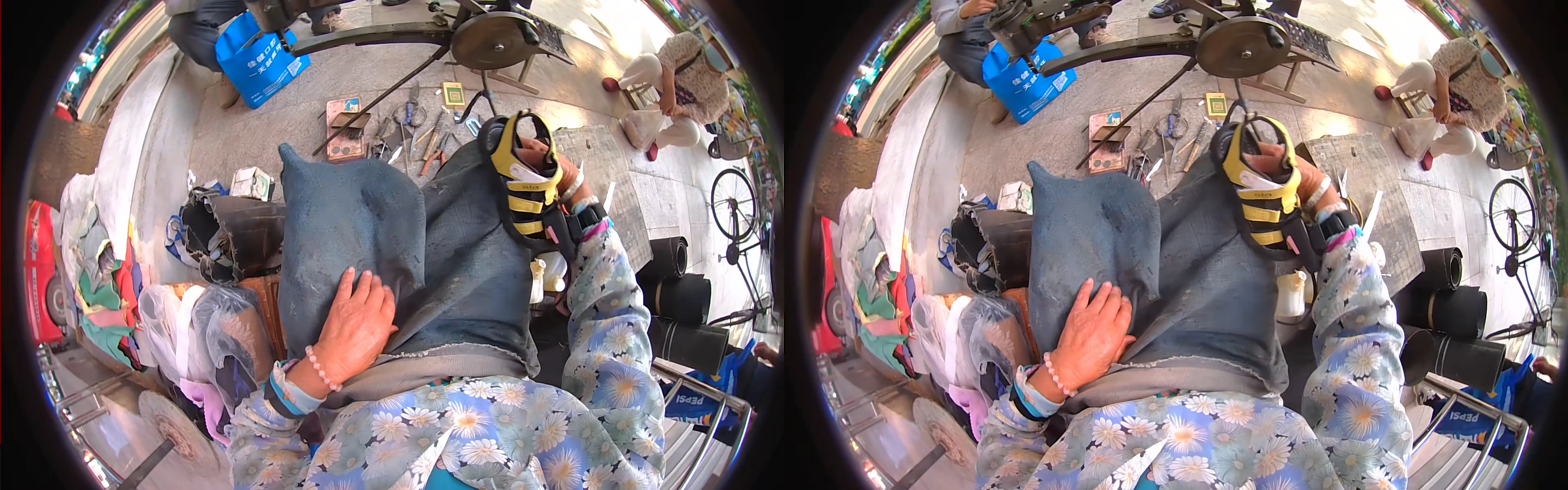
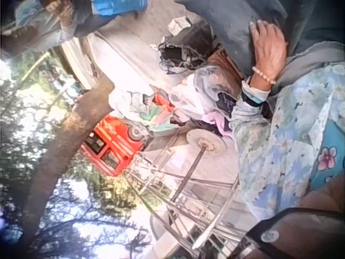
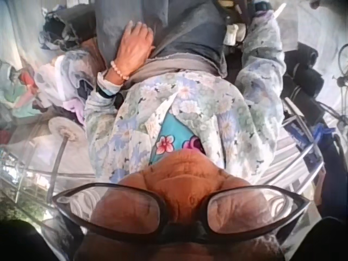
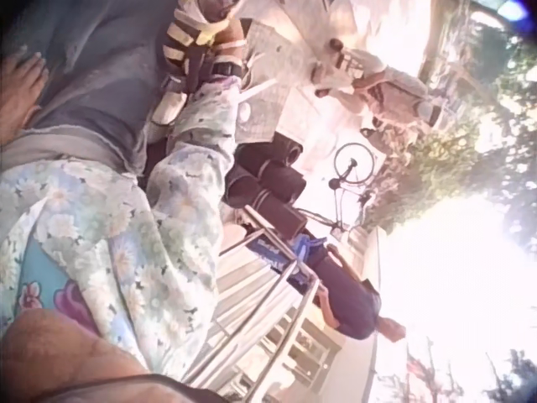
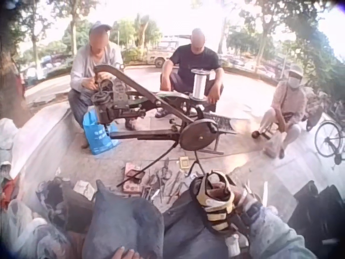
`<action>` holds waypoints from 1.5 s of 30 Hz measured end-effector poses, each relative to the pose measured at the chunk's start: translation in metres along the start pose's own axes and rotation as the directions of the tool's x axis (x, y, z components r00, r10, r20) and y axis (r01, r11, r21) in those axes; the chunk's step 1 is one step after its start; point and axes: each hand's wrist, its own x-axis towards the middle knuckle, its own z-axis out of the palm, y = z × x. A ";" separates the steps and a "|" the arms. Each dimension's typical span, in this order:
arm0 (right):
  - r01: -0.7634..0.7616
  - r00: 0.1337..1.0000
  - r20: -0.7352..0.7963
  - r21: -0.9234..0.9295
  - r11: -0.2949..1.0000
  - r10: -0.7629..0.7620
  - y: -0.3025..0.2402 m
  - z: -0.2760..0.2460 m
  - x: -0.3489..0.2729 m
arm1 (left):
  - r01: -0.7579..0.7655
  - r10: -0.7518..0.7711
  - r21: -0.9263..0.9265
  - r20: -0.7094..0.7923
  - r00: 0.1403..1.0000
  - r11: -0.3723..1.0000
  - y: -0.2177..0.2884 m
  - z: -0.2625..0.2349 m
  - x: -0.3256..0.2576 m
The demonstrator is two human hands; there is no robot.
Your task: Repairing a yellow sandal using an awl and thread to sew the sole.
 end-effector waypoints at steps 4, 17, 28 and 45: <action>-0.065 0.997 -0.038 -0.098 0.993 0.061 -0.012 0.018 0.015 | -0.004 0.003 -0.053 -0.017 1.000 0.999 0.000 0.001 -0.011; 0.620 0.779 0.549 -0.746 0.241 -0.304 -0.019 0.162 0.041 | 0.062 -0.354 -0.608 -0.374 0.857 0.791 -0.027 -0.030 -0.038; 0.721 0.690 0.717 -0.693 -0.007 0.096 -0.011 0.206 0.048 | 0.068 -0.366 -0.806 -0.191 0.911 0.589 -0.041 -0.037 -0.009; -0.024 0.980 0.189 0.418 0.908 -0.061 0.061 0.190 -0.045 | 0.044 -0.481 -0.747 -0.380 0.790 0.663 -0.029 -0.015 0.007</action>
